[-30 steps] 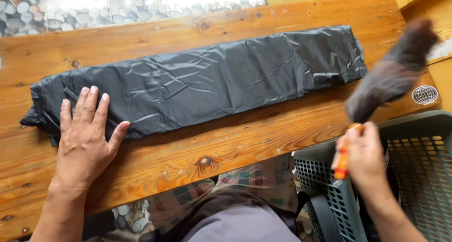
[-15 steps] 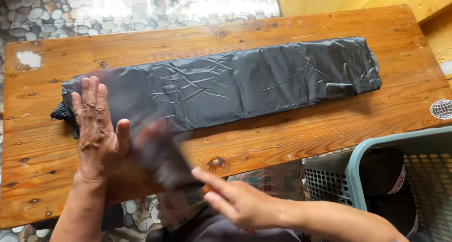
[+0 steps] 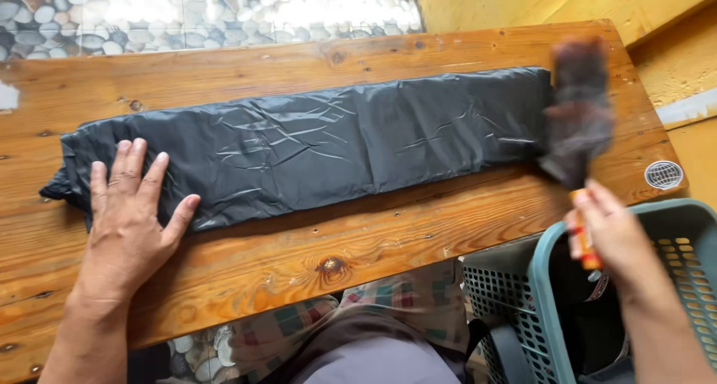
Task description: The person cleans a black plastic package with a feather duster on a wooden table, then places it in a basket. They retrieve a larger black package, unfold it, and clean it with the duster before folding it back up.
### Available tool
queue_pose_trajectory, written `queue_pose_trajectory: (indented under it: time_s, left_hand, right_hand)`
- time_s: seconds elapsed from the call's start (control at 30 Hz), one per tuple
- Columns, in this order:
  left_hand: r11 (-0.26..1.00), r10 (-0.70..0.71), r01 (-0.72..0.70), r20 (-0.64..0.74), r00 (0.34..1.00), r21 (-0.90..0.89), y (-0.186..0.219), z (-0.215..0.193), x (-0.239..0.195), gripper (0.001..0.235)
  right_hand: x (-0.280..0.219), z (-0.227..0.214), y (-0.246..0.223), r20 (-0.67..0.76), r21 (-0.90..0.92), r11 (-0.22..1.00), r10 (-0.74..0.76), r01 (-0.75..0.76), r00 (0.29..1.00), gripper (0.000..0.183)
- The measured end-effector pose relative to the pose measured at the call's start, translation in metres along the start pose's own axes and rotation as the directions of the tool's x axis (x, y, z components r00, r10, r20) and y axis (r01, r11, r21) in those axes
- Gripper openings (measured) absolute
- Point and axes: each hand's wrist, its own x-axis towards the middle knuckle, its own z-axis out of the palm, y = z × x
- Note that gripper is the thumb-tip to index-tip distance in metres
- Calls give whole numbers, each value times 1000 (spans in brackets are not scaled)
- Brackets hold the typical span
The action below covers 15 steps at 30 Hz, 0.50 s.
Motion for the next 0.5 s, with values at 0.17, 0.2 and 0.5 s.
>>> queue_pose_trajectory:
  time_s: [0.17,0.2,0.5]
  left_hand:
    - [1000,-6,6,9,1000,-15,0,-3,2,66]
    - [1000,6,-6,7,1000,-15,1,-2,3,66]
    - [982,110,-114,32,993,151,54,-19,57,69]
  right_hand:
    - [43,-50,-35,-234,-611,791,-182,0,955,67]
    - [70,-58,-27,-244,-604,797,-177,-6,953,67]
    - [194,-75,11,-237,-839,543,-298,-40,925,51]
